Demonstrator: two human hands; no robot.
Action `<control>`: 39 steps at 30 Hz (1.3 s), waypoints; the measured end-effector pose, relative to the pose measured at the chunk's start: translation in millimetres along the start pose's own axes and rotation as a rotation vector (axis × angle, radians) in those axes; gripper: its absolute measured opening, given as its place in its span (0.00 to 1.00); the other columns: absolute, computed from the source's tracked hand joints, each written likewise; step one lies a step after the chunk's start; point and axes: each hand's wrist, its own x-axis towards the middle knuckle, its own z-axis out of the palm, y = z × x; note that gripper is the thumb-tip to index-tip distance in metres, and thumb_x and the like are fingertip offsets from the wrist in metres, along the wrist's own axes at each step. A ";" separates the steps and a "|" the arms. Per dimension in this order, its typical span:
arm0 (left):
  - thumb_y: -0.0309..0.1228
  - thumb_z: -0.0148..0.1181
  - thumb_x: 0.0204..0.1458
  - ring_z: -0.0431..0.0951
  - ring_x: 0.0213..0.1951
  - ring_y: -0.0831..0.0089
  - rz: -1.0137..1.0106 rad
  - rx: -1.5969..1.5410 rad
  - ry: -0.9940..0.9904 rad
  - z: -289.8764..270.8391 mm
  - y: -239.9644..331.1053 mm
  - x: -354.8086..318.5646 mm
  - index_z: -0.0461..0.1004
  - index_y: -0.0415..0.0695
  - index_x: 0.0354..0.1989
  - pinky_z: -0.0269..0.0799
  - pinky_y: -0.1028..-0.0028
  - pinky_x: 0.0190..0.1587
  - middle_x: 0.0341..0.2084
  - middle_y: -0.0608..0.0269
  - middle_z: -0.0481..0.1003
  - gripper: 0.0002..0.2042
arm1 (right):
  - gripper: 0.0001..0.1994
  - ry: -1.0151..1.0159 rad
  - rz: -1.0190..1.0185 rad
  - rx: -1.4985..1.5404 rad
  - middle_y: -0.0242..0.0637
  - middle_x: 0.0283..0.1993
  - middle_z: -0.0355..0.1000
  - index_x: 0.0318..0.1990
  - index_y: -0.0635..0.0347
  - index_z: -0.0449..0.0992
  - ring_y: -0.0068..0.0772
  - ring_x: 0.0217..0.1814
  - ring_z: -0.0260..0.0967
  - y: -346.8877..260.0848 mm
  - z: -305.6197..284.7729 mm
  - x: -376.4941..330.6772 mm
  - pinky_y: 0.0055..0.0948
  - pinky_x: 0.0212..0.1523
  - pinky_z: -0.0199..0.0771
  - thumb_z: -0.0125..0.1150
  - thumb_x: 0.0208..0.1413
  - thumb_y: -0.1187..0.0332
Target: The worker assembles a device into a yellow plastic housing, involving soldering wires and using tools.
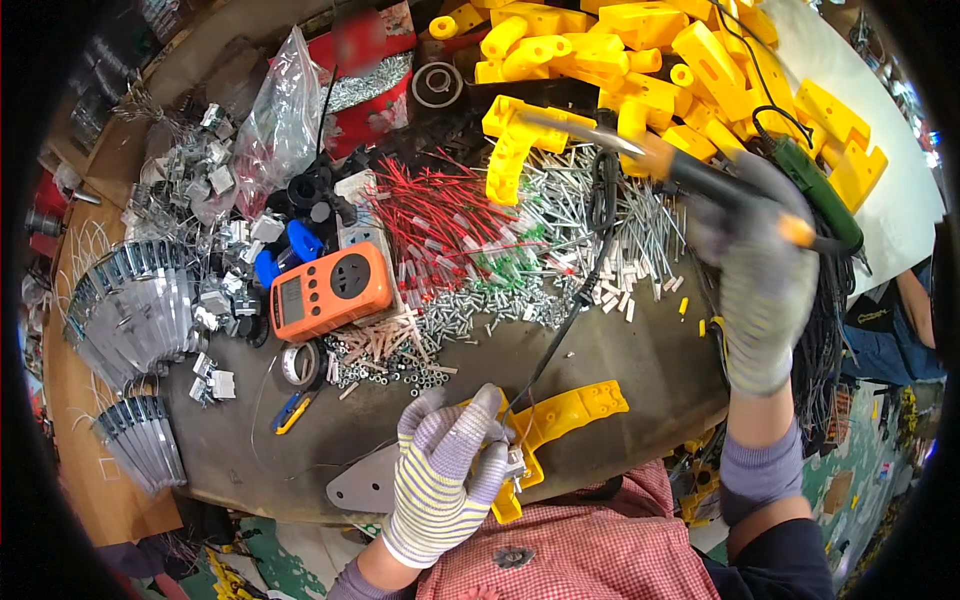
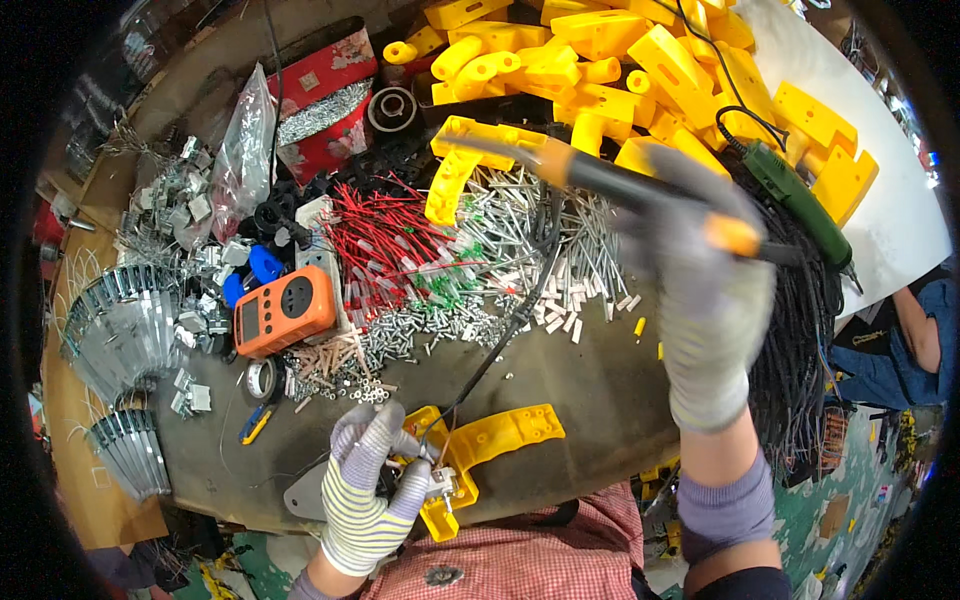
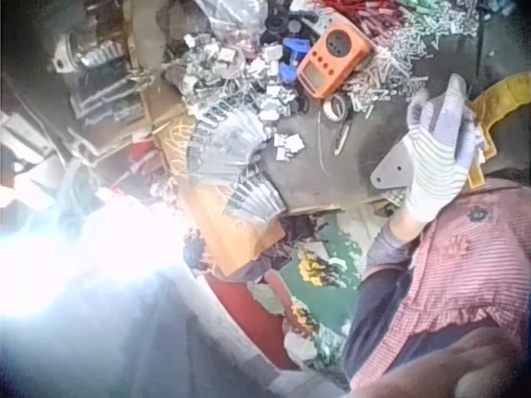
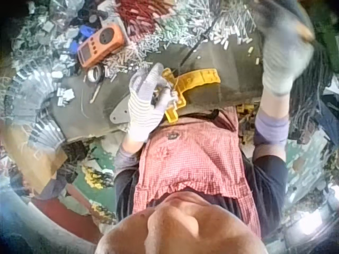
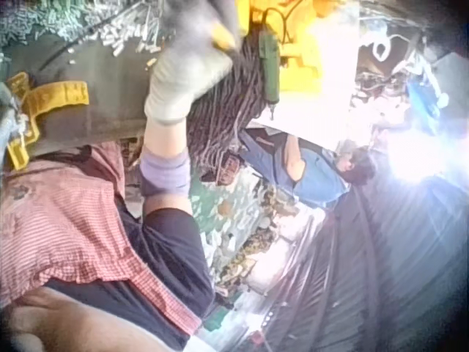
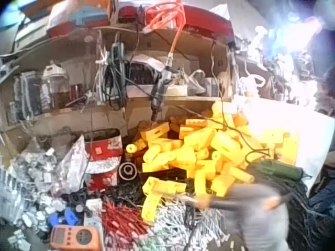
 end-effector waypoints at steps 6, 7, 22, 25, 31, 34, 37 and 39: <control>0.20 0.65 0.47 0.75 0.46 0.62 0.012 -0.043 0.019 1.9 -2.3 2.5 0.67 0.42 0.64 0.62 0.59 0.62 0.31 0.65 0.80 0.32 | 0.17 -0.281 -0.489 -0.264 0.39 0.41 0.80 0.51 0.56 0.80 0.32 0.42 0.80 53.3 92.4 69.6 0.28 0.42 0.79 0.67 0.51 0.75; 0.20 0.65 0.47 0.75 0.46 0.62 0.012 -0.038 0.016 2.5 -3.3 2.0 0.66 0.42 0.65 0.61 0.59 0.62 0.32 0.65 0.80 0.32 | 0.16 -0.272 -0.593 -0.375 0.40 0.39 0.79 0.49 0.55 0.80 0.37 0.39 0.79 58.8 107.2 80.3 0.32 0.40 0.78 0.67 0.51 0.74; 0.20 0.65 0.47 0.76 0.43 0.62 0.030 -0.039 0.024 0.5 -6.5 3.7 0.67 0.42 0.65 0.63 0.57 0.61 0.33 0.61 0.78 0.32 | 0.30 -0.800 -0.473 -0.458 0.45 0.55 0.72 0.59 0.58 0.70 0.50 0.59 0.70 18.0 78.4 8.1 0.42 0.62 0.69 0.68 0.44 0.71; 0.22 0.65 0.46 0.75 0.45 0.60 0.043 -0.040 0.024 1.1 -6.1 6.1 0.67 0.41 0.64 0.63 0.57 0.62 0.33 0.60 0.78 0.32 | 0.34 -1.105 -0.275 -0.304 0.48 0.58 0.69 0.61 0.61 0.69 0.54 0.61 0.68 -2.2 70.6 -24.1 0.45 0.62 0.69 0.71 0.42 0.67; 0.21 0.63 0.44 0.78 0.40 0.65 0.035 0.005 -0.003 -0.2 -4.8 4.7 0.68 0.41 0.64 0.63 0.60 0.63 0.37 0.59 0.77 0.32 | 0.32 -0.961 -0.377 -0.514 0.43 0.52 0.70 0.58 0.59 0.70 0.52 0.57 0.67 13.6 70.5 -52.0 0.49 0.59 0.65 0.69 0.40 0.63; 0.20 0.63 0.44 0.78 0.41 0.65 -0.005 -0.057 0.000 4.2 -4.5 1.0 0.68 0.42 0.64 0.61 0.61 0.64 0.39 0.59 0.78 0.33 | 0.29 -0.790 -0.452 -0.686 0.41 0.51 0.71 0.54 0.58 0.73 0.48 0.57 0.68 16.9 76.3 -71.7 0.48 0.59 0.67 0.68 0.39 0.65; 0.21 0.63 0.43 0.78 0.41 0.65 0.027 -0.035 0.036 1.8 -3.3 2.7 0.68 0.42 0.64 0.59 0.59 0.65 0.38 0.60 0.78 0.33 | 0.24 -0.745 -0.562 -0.563 0.41 0.47 0.73 0.49 0.59 0.75 0.47 0.52 0.71 26.3 79.9 -76.7 0.46 0.55 0.70 0.66 0.39 0.67; 0.22 0.64 0.43 0.78 0.41 0.64 0.054 -0.014 0.021 -0.5 -2.6 3.7 0.69 0.42 0.63 0.59 0.58 0.65 0.38 0.61 0.78 0.32 | 0.21 -0.877 -0.418 -0.338 0.42 0.45 0.73 0.46 0.61 0.74 0.51 0.49 0.71 23.1 74.7 -74.6 0.45 0.52 0.71 0.65 0.40 0.70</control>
